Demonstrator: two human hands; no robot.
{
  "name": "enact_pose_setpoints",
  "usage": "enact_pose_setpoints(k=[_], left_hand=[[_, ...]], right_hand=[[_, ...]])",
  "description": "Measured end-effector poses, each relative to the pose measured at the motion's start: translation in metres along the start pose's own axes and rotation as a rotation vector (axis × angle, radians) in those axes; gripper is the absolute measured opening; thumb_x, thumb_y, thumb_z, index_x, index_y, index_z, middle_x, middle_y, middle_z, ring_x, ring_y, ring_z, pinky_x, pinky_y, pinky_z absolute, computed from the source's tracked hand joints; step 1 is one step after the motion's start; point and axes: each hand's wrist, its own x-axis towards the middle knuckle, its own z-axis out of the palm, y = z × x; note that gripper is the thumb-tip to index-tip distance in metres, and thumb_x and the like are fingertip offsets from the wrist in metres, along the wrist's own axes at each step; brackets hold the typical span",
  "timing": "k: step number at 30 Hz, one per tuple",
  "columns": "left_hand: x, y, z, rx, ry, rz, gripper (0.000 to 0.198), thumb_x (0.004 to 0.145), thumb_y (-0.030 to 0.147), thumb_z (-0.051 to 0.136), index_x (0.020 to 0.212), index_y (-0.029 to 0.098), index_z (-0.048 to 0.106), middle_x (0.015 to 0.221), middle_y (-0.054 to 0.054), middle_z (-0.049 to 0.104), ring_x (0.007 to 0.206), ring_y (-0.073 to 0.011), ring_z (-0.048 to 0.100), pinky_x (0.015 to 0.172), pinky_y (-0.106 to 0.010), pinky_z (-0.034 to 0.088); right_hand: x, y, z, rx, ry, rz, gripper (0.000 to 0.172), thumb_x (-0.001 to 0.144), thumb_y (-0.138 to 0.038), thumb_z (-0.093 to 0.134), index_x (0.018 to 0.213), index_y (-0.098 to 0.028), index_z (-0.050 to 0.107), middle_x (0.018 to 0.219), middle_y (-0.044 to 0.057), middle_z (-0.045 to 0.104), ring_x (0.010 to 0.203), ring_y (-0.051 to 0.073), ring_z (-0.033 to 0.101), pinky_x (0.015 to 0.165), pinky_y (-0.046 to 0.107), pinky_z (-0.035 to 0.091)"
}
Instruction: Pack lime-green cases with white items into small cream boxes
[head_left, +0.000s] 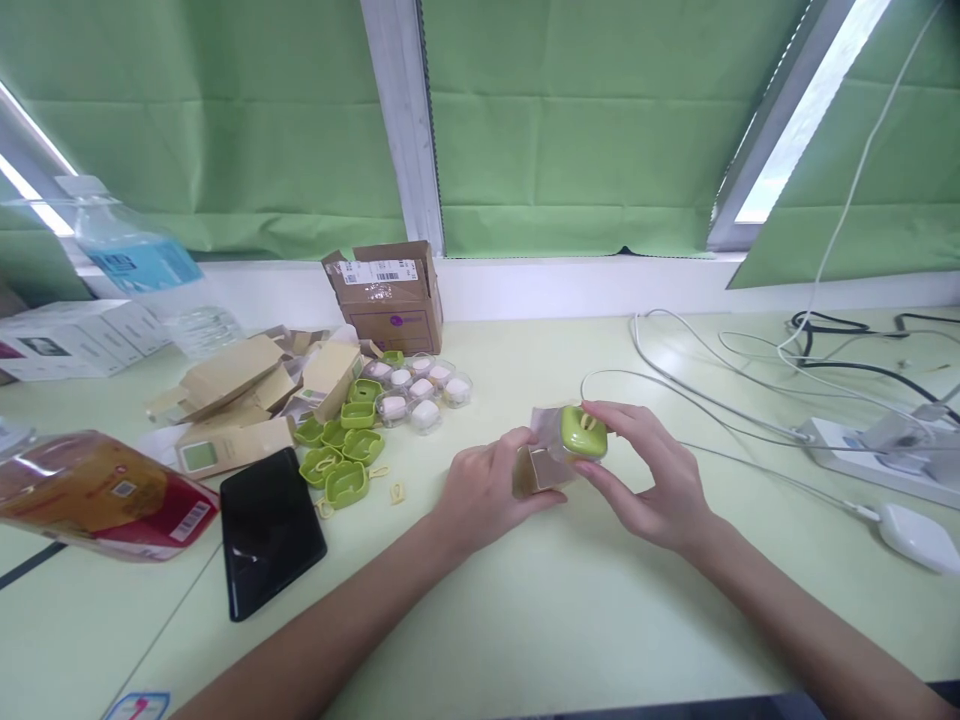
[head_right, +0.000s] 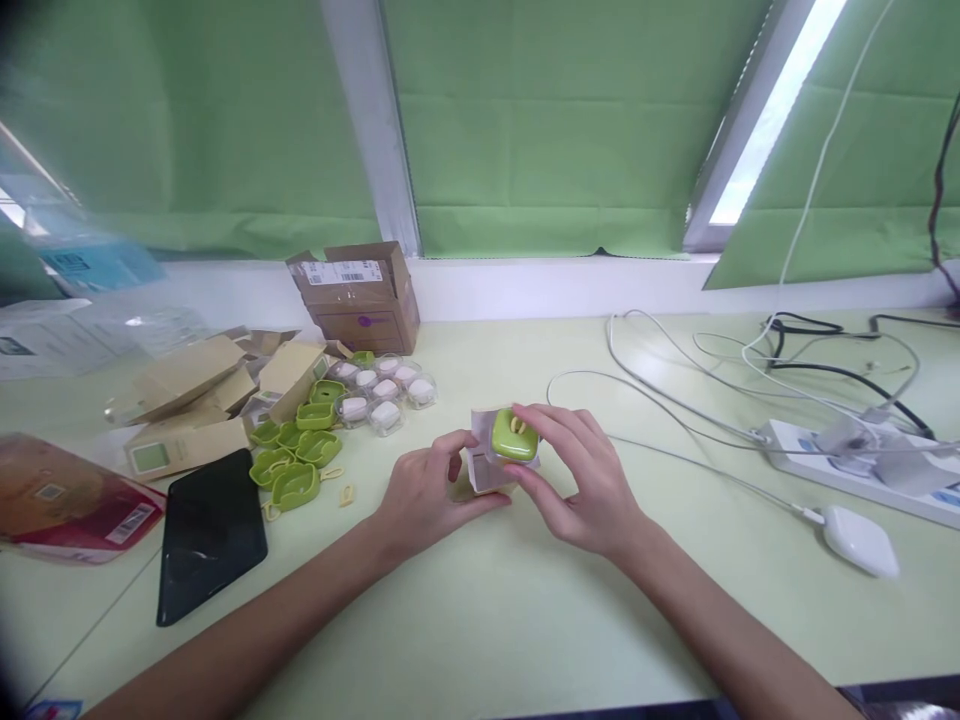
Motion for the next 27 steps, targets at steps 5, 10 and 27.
enact_pose_setpoints(k=[5,10,27], left_hand=[[0.0,-0.001,0.001,-0.045,0.007,-0.012,0.061,0.088,0.064,0.064,0.127,0.026,0.038,0.096,0.0,0.072,0.066,-0.0171,0.071,0.057,-0.028,0.049],[0.002,-0.002,0.0,-0.154,-0.054,-0.078,0.059,0.088,0.059,0.068,0.127,0.026,0.038,0.09,0.003,0.069,0.061,-0.0146,0.068,0.055,-0.026,0.048],[0.009,-0.003,0.001,-0.29,-0.184,-0.078,0.072,0.085,0.042,0.076,0.142,0.03,0.034,0.117,-0.003,0.067,0.079,-0.0175,0.069,0.077,-0.035,0.058]], right_hand=[[0.002,-0.003,0.002,-0.007,-0.156,-0.017,0.057,0.091,-0.023,0.071,0.144,-0.025,0.049,0.112,0.008,0.071,0.097,0.026,0.066,0.083,0.044,0.049],[0.002,-0.007,0.007,-0.025,-0.159,0.067,0.052,0.093,-0.027,0.069,0.141,-0.026,0.049,0.119,0.008,0.071,0.107,0.027,0.066,0.093,0.047,0.048],[-0.004,0.0,0.017,0.279,-0.042,0.336,0.027,0.09,-0.03,0.074,0.114,-0.027,0.063,0.125,0.008,0.07,0.118,0.027,0.065,0.098,0.049,0.055]])
